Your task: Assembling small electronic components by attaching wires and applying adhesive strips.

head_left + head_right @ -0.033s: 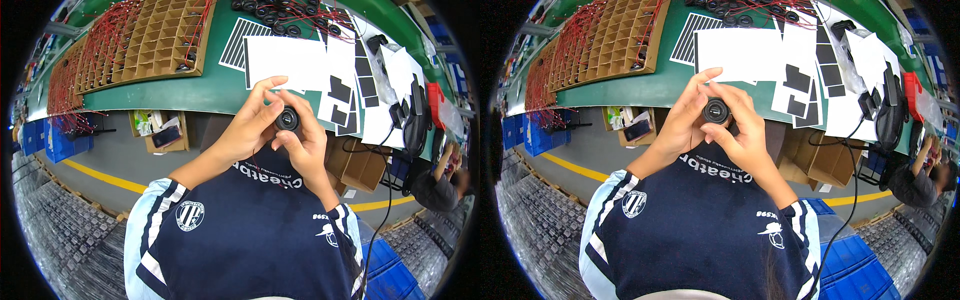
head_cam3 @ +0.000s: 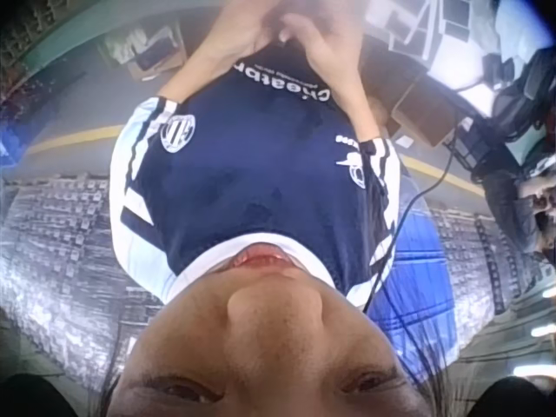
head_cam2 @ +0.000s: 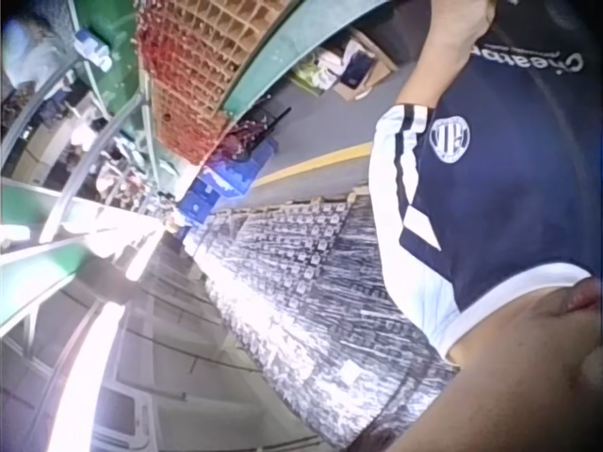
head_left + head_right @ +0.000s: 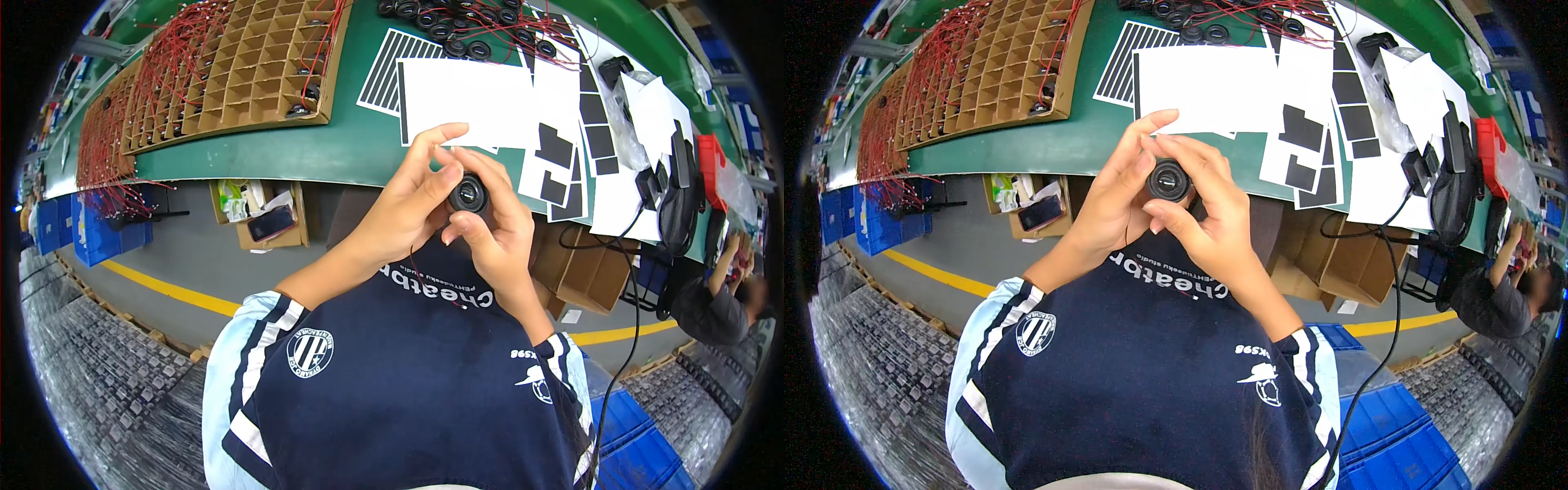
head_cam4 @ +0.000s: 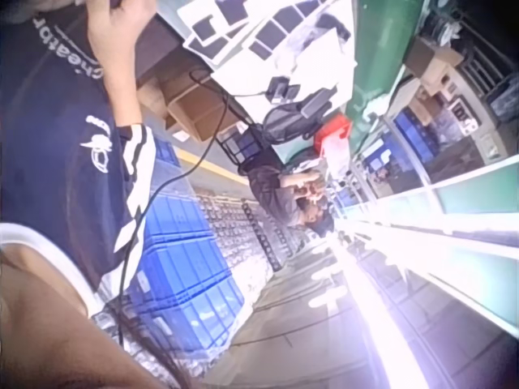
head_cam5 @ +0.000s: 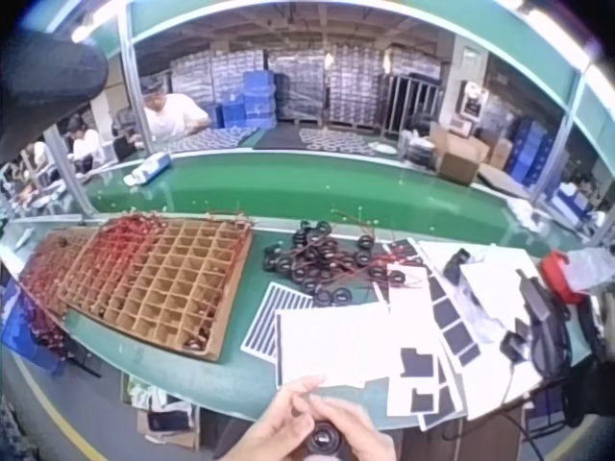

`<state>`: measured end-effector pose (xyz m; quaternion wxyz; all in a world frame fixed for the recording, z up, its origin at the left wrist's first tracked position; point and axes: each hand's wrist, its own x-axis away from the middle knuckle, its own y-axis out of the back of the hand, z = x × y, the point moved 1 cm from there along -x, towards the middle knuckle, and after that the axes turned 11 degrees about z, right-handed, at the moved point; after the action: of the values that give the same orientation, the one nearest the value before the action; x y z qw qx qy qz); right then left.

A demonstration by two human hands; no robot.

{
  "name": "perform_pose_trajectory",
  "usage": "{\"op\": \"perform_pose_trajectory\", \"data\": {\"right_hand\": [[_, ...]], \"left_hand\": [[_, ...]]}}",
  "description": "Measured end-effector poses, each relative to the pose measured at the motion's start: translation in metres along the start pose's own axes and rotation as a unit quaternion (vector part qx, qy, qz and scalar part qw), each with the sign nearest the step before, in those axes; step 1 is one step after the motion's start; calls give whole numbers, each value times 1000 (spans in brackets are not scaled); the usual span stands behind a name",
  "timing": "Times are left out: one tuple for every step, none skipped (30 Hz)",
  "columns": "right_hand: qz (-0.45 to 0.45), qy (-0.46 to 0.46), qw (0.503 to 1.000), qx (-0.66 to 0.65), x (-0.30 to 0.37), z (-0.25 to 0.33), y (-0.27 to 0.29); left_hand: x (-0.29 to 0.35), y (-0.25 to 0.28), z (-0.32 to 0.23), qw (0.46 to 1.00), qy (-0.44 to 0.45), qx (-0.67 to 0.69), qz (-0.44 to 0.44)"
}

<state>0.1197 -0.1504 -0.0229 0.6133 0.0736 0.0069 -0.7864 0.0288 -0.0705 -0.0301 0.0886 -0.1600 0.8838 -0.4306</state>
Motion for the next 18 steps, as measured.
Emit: {"op": "perform_pose_trajectory", "data": {"right_hand": [[0,-1,1000,0,0,1,0],[-9,5,999,38,0,1,1],[-18,11,997,77,-1,1,2],[-17,11,997,77,-2,-1,5],[-3,56,988,147,-3,-3,8],[12,101,971,216,-4,-3,9],[11,100,971,216,-3,-2,8],[-7,61,989,135,0,0,6],[-26,21,998,53,2,1,4],[-40,69,995,55,3,-2,3],[-54,117,990,57,2,-6,2],[-36,130,981,139,3,-6,7],[-37,131,981,139,2,-7,8],[-49,154,973,163,1,-7,9],[-61,177,964,186,1,-7,10],[-62,184,956,219,0,-7,12],[-61,183,956,219,1,-8,13],[-57,188,952,233,2,-8,12]], "left_hand": [[0,0,1,1000,-8,9,-14],[1,2,2,1000,-8,10,-15],[2,4,2,1000,-5,11,9],[1,6,2,999,-3,12,33],[0,5,2,999,-4,12,33],[0,4,2,999,-3,27,27],[-1,3,3,999,0,43,22],[0,3,3,999,1,44,22],[0,4,2,1000,5,-15,13],[0,4,1,997,9,-73,3],[-3,3,0,987,-48,-155,-19],[-6,3,-2,965,-105,-235,-42],[-10,11,-6,908,-195,-366,-66],[-8,17,-11,891,-225,-385,-81],[-5,22,-16,874,-253,-404,-97],[-2,18,-22,886,-204,-402,-110],[1,10,-27,928,-124,-341,-77],[4,2,-29,959,-43,-275,-43]]}}
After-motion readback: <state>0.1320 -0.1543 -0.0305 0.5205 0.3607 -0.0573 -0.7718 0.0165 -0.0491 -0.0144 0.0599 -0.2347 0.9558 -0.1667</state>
